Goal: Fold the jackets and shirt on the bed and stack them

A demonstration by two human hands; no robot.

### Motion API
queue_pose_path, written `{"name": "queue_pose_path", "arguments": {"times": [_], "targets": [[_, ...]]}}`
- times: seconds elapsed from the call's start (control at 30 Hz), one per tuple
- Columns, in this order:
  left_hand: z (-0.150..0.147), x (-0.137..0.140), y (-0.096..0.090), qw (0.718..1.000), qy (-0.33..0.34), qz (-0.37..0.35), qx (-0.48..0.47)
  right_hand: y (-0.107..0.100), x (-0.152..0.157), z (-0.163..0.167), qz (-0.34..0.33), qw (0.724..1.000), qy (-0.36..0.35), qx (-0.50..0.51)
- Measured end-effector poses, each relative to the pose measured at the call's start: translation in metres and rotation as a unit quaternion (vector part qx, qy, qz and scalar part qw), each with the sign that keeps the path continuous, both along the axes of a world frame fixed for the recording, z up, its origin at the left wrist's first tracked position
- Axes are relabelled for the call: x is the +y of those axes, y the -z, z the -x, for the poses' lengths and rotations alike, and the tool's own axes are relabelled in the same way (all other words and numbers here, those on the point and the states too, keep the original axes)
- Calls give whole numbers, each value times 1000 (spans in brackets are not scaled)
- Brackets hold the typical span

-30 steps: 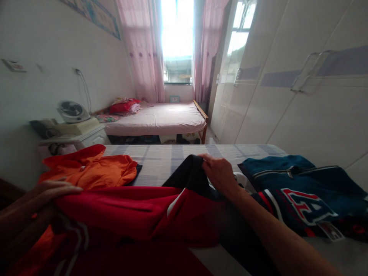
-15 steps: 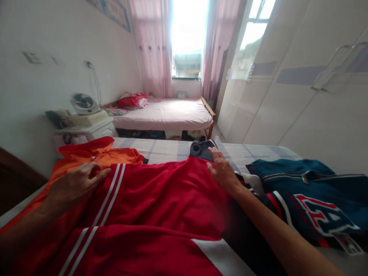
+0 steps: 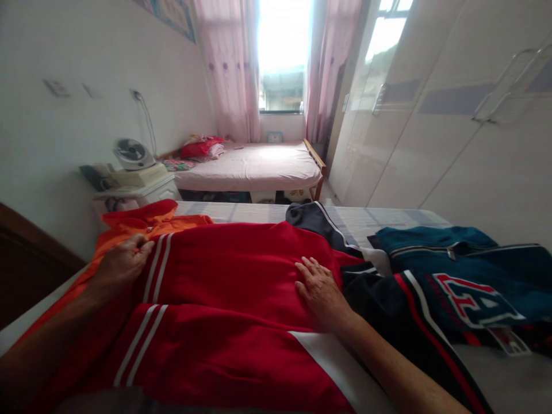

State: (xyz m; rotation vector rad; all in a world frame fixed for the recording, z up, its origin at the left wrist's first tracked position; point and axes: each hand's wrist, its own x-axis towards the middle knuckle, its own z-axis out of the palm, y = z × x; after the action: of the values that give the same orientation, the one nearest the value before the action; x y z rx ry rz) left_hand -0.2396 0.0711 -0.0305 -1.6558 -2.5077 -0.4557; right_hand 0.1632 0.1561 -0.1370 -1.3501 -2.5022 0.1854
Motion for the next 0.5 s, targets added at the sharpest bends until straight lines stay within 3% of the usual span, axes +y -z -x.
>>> {"name": "queue_pose_path", "arguments": {"times": [0.1,0.17,0.23,0.3,0.33,0.37,0.5], "targets": [[-10,-2,-1,999,6,-7,31,-13,-7,5,15,1000,0,6],[-22,-5,-3,993,36,-73,88,-25,-19,12,18,999,-17,22],[-31,-7,0,971,158,-115,139,-35,-36,21,18,998,-56,39],[-31,-6,11,934,313,-71,154,-39,-52,31,27,993,-105,40],[-27,-5,19,920,357,-32,156,-38,-60,34,38,991,-128,33],[-21,-2,28,914,374,9,157,-36,-65,37,53,988,-146,24],[1,13,56,931,316,84,161,-39,-71,29,80,984,-158,17]]}}
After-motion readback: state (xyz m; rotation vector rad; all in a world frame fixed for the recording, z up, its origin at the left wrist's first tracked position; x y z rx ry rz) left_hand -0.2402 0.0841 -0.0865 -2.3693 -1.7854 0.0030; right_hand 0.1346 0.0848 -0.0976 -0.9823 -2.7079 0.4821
